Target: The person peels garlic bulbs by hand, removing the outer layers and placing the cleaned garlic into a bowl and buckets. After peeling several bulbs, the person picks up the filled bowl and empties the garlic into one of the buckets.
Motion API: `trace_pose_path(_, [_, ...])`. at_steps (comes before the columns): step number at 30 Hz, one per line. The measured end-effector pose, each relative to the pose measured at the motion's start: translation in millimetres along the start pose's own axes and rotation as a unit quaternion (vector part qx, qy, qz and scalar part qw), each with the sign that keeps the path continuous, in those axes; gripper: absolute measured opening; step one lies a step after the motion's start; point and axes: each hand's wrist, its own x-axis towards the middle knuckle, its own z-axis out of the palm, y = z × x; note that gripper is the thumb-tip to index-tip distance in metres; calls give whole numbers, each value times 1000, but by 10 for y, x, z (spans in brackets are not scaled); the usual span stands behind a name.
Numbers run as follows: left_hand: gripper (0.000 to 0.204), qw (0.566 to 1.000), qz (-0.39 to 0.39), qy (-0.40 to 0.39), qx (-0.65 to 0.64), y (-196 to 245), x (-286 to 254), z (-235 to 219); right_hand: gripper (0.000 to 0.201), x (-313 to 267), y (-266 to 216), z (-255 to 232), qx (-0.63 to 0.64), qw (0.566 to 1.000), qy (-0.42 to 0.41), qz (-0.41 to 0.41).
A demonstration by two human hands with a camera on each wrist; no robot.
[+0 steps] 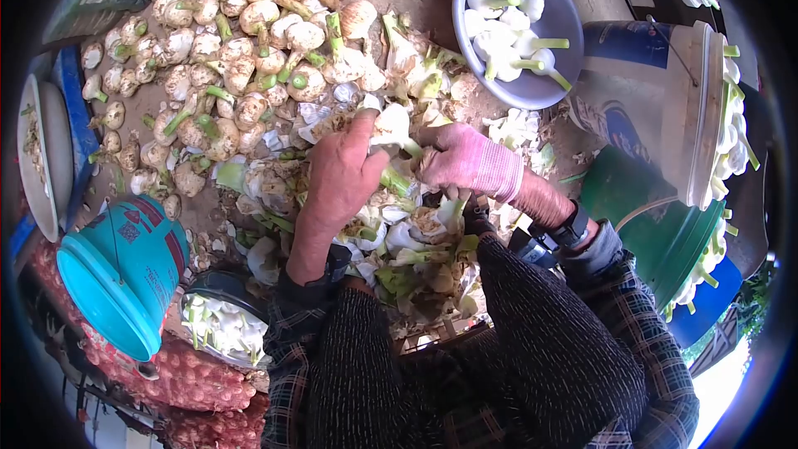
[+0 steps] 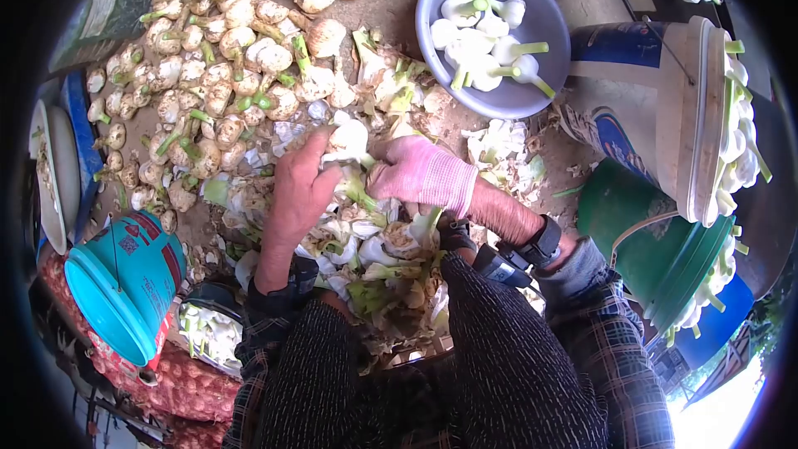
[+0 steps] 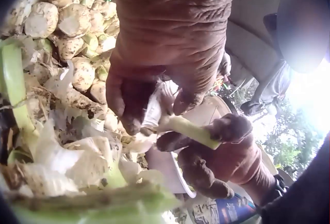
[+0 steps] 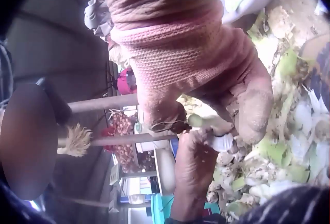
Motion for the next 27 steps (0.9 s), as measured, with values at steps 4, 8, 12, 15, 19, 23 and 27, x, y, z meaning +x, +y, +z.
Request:
trace_pose_path(4, [28,998,-26,26,-52,20,15,-47,40,22,69,3,-10,998,44,-46])
trace_pose_path(8, [25,992,-121,-9,-40,190,15,-109,38,135,163,108,-183,969,117,-118])
trace_pose_path(12, [21,999,-46,29,7,106,-3,4,39,152,180,165,-171,962,153,-149])
trace_pose_path(15, [19,996,-84,31,-15,94,-18,26,40,138,154,164,-150,968,138,-146])
trace_pose_path(19, [16,980,-121,80,-133,-5,-45,116,31,88,107,148,-100,985,121,-70])
trace_pose_path(23, [19,959,-178,78,-208,84,-35,23,32,86,91,129,-77,988,119,-65])
trace_pose_path(27, [26,992,-73,97,-17,103,-44,107,33,142,117,130,-81,989,108,-62])
